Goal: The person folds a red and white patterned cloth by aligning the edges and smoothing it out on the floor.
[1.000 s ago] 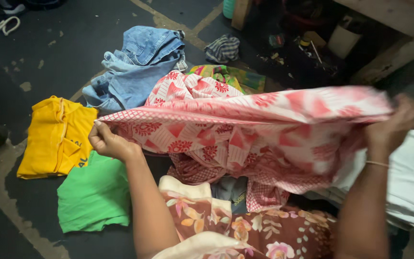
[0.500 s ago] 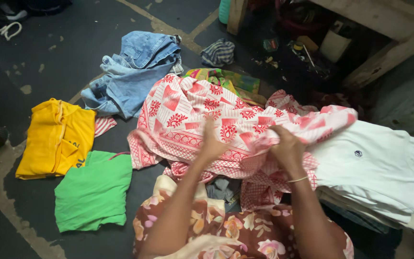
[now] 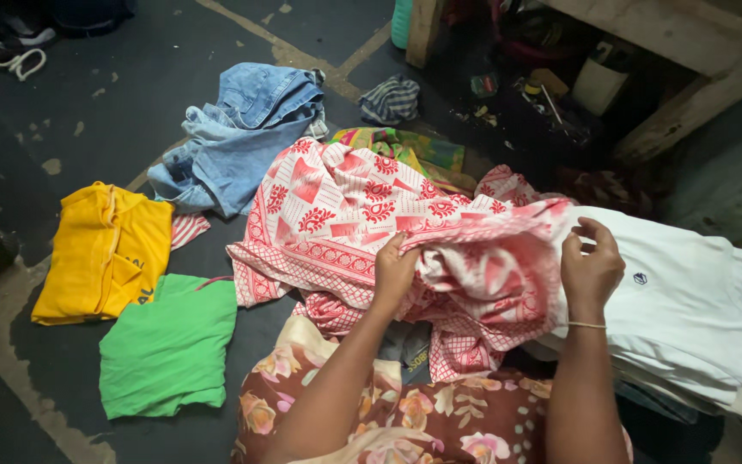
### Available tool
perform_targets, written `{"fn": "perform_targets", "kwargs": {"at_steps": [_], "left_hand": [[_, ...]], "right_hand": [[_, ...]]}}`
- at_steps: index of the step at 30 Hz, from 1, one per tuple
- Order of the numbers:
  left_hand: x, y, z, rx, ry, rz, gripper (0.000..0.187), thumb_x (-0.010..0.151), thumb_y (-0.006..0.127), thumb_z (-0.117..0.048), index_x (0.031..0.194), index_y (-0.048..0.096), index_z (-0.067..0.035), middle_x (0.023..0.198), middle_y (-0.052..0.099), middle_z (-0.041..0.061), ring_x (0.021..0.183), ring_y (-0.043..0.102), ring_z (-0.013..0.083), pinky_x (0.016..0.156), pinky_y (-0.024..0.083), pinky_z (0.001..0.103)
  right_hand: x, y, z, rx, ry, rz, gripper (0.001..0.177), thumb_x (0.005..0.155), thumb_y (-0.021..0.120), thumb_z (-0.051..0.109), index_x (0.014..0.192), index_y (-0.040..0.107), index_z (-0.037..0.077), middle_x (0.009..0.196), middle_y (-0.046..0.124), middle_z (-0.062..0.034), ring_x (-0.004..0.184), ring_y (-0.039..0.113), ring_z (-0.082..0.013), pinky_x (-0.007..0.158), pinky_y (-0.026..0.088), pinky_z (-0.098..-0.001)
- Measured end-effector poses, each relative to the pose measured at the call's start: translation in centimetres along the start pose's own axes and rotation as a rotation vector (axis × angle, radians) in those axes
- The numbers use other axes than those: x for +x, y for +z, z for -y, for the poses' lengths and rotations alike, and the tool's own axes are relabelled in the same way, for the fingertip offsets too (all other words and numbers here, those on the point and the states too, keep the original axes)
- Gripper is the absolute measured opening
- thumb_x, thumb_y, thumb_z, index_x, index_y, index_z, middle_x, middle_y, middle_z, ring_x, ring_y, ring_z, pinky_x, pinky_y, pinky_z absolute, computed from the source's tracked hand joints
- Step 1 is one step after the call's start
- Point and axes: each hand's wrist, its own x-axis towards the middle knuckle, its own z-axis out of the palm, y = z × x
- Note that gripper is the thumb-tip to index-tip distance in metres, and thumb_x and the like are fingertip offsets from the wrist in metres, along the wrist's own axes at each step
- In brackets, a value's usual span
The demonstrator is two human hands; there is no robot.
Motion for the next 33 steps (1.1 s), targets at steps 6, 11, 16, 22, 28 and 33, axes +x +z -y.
{"fn": "perform_targets", "kwargs": {"at_steps": [6,11,16,22,28,33], "left_hand": [[0.0,-0.1,1.1,-0.071,-0.089,0.006,0.030,0.097,0.059,-0.006,0.123,0.070,0.005,0.101,0.074,0.005,0.082,0.062,0.0076,0.075,0.050,0.024],[-0.1,-0.8,1.4,-0.116,-0.065,0.059,0.029,0.097,0.059,-0.006,0.123,0.068,0.005,0.102,0.075,0.004,0.085,0.064,0.0070,0.078,0.052,0.023],[-0.2,-0.8,1.1,-0.159,-0.088,0.070,0.030,0.097,0.058,-0.004,0.124,0.068,0.003,0.102,0.075,0.004,0.085,0.065,0.0067,0.078,0.052,0.023],[1.3,-2.4,0.7,-0.204,-0.055,-0.068,0.027,0.098,0.055,-0.005,0.118,0.072,0.001,0.094,0.074,0.002,0.075,0.063,0.0062,0.068,0.051,0.023],[3.4,-6.3,1.3,-0.241,-0.035,-0.316,0.022,0.101,0.059,-0.006,0.117,0.073,-0.004,0.082,0.062,-0.004,0.062,0.045,0.0039,0.054,0.035,0.023],[3.5,-7.6,-0.2,-0.297,-0.001,-0.446,0.019,0.101,0.056,-0.012,0.110,0.069,-0.001,0.097,0.069,0.002,0.085,0.061,0.0101,0.076,0.049,0.029]], "right_hand": [[-1.4,1.6,0.8,0.295,0.068,0.342,0.037,0.095,0.072,0.023,0.128,0.070,0.007,0.119,0.074,-0.0098,0.105,0.069,-0.0197,0.087,0.056,-0.0356],[-2.6,4.1,-1.2,0.302,0.004,0.471,0.063,0.089,0.071,0.025,0.146,0.055,0.005,0.138,0.063,-0.0180,0.123,0.061,-0.0285,0.096,0.052,-0.0386],[-2.8,6.5,-5.6,0.131,0.120,0.390,0.083,0.082,0.081,0.035,0.149,0.047,-0.001,0.138,0.061,-0.0262,0.125,0.062,-0.0337,0.103,0.049,-0.0409],[-0.8,4.9,-5.7,-0.193,0.317,0.905,0.065,0.071,0.083,0.028,0.131,0.070,0.007,0.111,0.078,-0.0176,0.098,0.076,-0.0273,0.089,0.057,-0.0358],[-0.5,5.0,-5.5,0.450,0.291,0.485,0.036,0.101,0.073,0.027,0.119,0.074,-0.004,0.101,0.074,-0.0134,0.085,0.066,-0.0134,0.076,0.053,-0.0268],[-1.6,5.1,-5.0,0.298,0.225,0.428,0.054,0.096,0.068,0.045,0.126,0.071,0.001,0.114,0.076,-0.0150,0.099,0.069,-0.0196,0.085,0.053,-0.0317]]}}
